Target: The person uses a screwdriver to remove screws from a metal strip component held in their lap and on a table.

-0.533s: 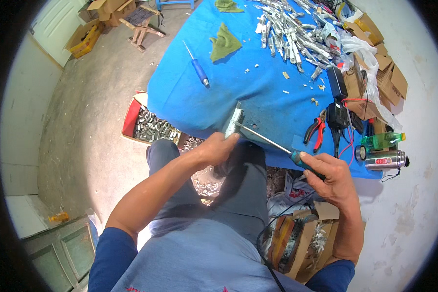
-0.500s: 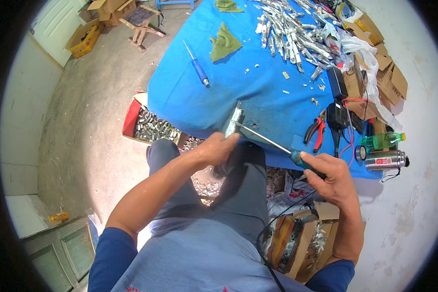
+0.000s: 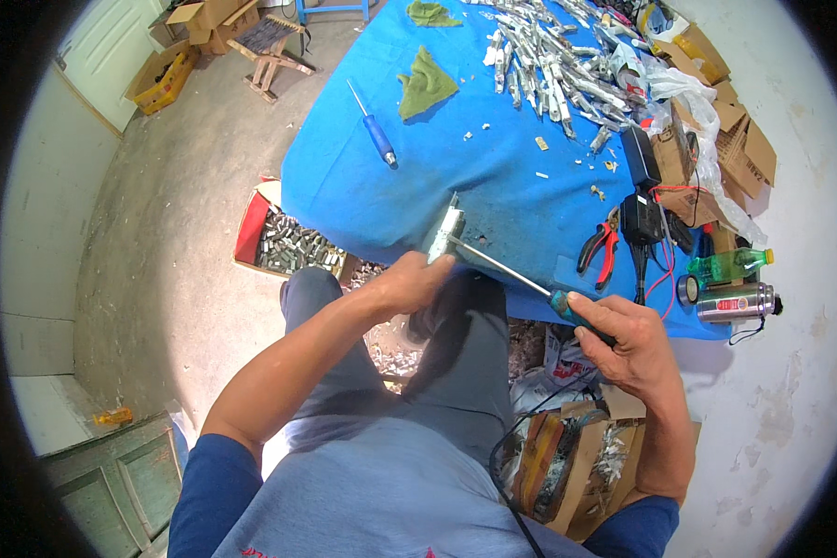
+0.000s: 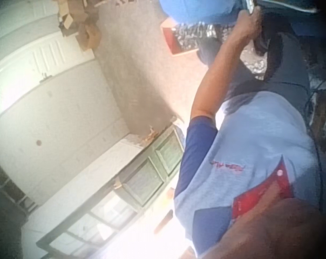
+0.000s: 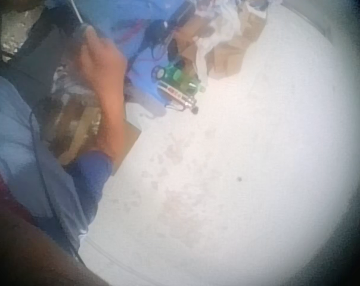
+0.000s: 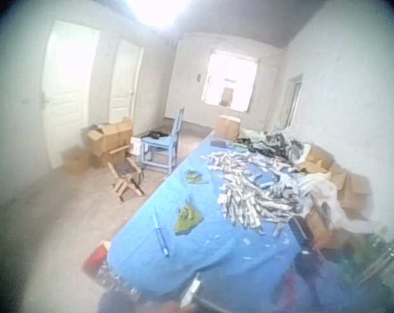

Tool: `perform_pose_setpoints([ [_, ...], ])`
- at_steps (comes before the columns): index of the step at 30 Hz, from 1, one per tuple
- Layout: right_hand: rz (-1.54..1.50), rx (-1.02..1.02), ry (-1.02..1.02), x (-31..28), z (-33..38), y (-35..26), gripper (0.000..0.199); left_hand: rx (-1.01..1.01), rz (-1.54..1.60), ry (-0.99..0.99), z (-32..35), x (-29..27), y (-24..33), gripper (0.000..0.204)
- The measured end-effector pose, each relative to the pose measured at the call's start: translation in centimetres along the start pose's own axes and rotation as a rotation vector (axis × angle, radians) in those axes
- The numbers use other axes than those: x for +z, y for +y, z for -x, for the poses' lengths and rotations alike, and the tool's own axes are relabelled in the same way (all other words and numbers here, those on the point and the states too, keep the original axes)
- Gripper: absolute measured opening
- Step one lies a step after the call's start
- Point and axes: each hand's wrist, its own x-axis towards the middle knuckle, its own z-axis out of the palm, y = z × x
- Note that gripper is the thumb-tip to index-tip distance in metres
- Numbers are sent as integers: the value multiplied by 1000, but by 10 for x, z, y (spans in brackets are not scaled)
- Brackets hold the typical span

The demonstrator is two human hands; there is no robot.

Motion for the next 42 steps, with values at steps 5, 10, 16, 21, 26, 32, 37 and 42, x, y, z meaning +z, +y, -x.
perform_pose_setpoints([
  [5,-90,66,27,8,6,1,35,6,-20,-6,-3,-2,-4,54],
  [10,-182,128,3,7,7,5,35,-5,-15,-17,-4,-2,-6,53],
  [16,-401,313,-27,8,7,7,34,-9,-42,0,-3,-1,-3,53],
  [21,-485,438,-48,12,8,13,33,9,-74,20,-5,0,-5,53],
  [26,-512,471,-17,17,10,13,33,52,-92,76,-7,1,-5,52],
  [32,-281,225,127,29,17,12,33,63,-125,116,-8,5,-5,52],
  [37,-61,98,161,30,18,4,35,43,-136,131,-14,4,-11,50],
  [42,-26,69,89,24,14,16,34,19,-99,109,-9,4,-5,47],
])
